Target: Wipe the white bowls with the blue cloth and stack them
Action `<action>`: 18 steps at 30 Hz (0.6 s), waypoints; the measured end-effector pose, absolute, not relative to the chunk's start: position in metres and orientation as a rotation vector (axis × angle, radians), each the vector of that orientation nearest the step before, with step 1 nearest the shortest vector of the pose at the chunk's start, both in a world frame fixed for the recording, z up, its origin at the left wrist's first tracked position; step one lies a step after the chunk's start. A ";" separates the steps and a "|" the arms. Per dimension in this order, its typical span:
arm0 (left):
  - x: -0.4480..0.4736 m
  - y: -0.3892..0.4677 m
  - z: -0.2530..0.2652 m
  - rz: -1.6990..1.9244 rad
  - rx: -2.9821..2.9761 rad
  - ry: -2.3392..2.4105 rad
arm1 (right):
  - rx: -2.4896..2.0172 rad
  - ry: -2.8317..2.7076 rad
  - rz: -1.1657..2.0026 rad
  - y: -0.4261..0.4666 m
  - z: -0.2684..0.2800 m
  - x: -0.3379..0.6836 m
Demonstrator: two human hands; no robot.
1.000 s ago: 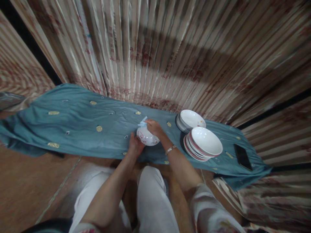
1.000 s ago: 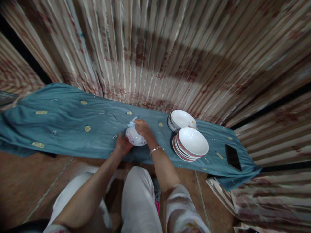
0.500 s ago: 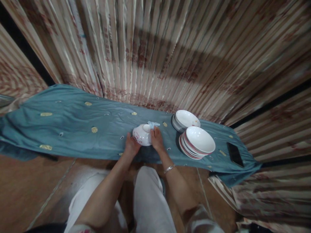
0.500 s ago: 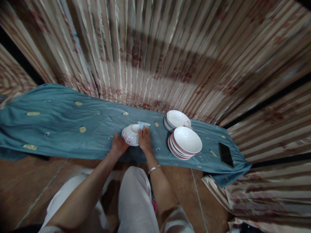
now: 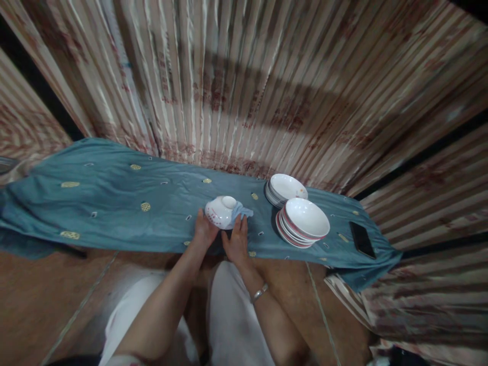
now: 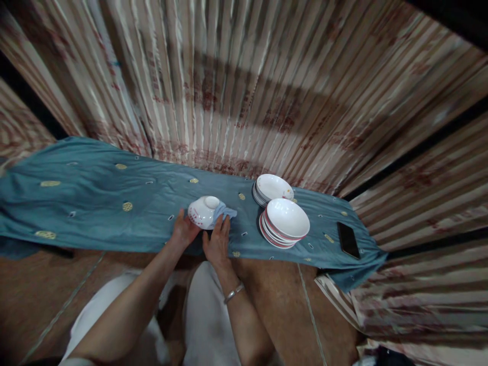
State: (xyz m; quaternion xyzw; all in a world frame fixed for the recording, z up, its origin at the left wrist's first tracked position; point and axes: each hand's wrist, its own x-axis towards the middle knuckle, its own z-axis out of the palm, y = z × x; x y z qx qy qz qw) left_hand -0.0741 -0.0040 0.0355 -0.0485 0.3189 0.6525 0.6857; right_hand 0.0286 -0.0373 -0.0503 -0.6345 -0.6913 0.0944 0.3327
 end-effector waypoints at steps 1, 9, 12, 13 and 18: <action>-0.073 -0.005 0.037 1.457 -0.095 0.711 | -1.664 -1.804 0.224 -0.036 -0.050 0.030; -0.070 -0.012 0.044 1.377 0.107 0.755 | -1.748 -1.916 0.033 -0.012 -0.036 0.047; -0.071 -0.013 0.041 1.323 0.179 0.820 | -1.770 -1.939 -0.035 -0.002 -0.027 0.054; -0.070 -0.013 0.040 1.309 0.207 0.835 | -1.774 -1.939 -0.050 0.002 -0.022 0.056; -0.071 -0.015 0.034 1.270 0.392 0.864 | -1.849 -1.938 -0.031 0.024 0.006 0.071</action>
